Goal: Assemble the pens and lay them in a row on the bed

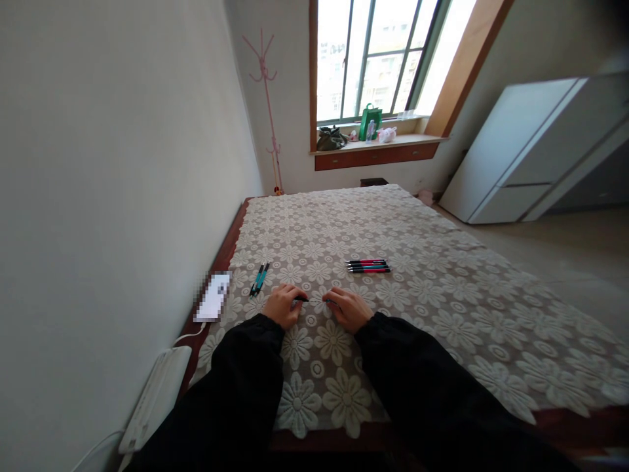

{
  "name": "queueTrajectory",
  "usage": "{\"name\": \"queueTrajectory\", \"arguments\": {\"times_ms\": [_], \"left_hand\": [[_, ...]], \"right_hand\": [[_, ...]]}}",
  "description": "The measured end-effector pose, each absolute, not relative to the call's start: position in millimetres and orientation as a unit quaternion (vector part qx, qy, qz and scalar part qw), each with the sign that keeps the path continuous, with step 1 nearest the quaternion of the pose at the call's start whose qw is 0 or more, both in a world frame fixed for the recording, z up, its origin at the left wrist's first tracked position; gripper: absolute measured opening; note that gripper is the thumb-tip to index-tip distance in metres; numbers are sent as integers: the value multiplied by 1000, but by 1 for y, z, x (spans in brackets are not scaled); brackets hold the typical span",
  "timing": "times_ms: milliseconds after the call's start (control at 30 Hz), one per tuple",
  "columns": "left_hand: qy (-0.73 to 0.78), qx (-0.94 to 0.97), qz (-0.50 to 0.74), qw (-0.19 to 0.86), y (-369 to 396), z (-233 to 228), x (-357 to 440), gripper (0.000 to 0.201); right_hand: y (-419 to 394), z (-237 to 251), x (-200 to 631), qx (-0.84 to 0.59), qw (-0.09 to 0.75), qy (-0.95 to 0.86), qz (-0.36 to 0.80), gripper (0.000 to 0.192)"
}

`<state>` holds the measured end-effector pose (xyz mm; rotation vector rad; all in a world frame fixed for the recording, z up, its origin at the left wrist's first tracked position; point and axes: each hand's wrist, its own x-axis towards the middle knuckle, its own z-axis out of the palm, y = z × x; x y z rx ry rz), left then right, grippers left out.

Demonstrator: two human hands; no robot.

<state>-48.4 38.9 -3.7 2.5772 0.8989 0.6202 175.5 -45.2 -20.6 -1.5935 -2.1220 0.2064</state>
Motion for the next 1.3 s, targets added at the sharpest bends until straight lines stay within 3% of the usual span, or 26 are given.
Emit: {"name": "queueTrajectory", "arguments": {"times_ms": [1300], "left_hand": [[284,895,241,245,33,-8,-44,13]], "right_hand": [[-45,-22,170,-531,289,-788,119,23]]}}
